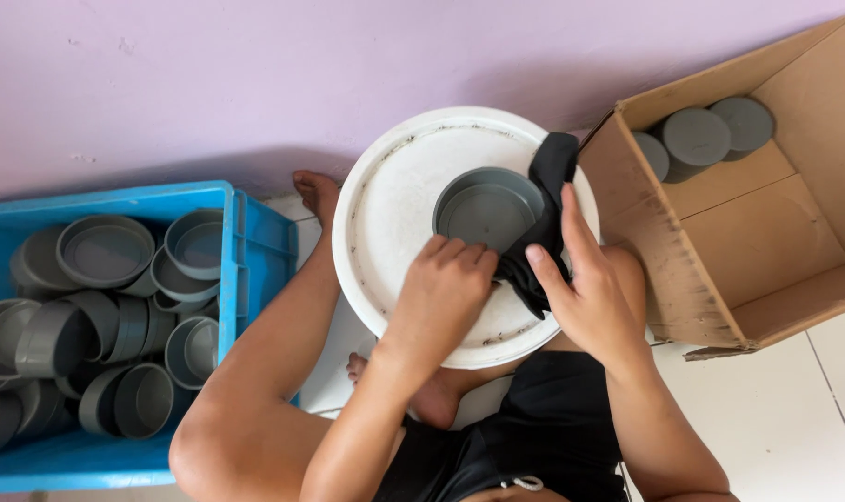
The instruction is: A person sitting on the floor cleans circular plastic discs with a cloth and sorts them from a bin into a box.
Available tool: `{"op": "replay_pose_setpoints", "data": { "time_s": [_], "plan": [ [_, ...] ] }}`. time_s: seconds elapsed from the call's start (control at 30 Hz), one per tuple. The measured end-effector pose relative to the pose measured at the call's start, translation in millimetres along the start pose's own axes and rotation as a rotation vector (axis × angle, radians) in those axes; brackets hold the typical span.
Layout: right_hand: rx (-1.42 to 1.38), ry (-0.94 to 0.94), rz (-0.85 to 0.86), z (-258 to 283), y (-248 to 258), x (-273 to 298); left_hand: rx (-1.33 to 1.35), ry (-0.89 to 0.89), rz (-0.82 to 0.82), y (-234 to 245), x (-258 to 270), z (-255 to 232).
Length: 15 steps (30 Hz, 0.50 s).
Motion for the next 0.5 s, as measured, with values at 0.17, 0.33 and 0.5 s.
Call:
{"op": "replay_pose_setpoints", "data": {
  "time_s": [0.17,0.33,0.5],
  "plan": [
    [-0.048,0.058,0.021,-5.3,5.8,-45.1,-0.038,0.061,-0.073,-22.9,-11.5,-25.3],
    [-0.026,0.143,0.090,-10.4,-6.4,-87.1,-0.088,0.141,-0.165,-23.1,-20.9,-42.7],
    [0.016,0.216,0.154,4.8,-10.0,-95.1,0.047,0.011,-0.026,-0.3,-23.9,-31.6]
  ]
}}
Point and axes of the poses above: each hand's wrist, its own x-axis away from the middle knuckle, its own y-axis out of the back of the hand, z = x × y, the point moved 10 cm from there along -x, towards the middle knuckle, and after that the axes turned 6 degrees about z, right-handed, at the moved point
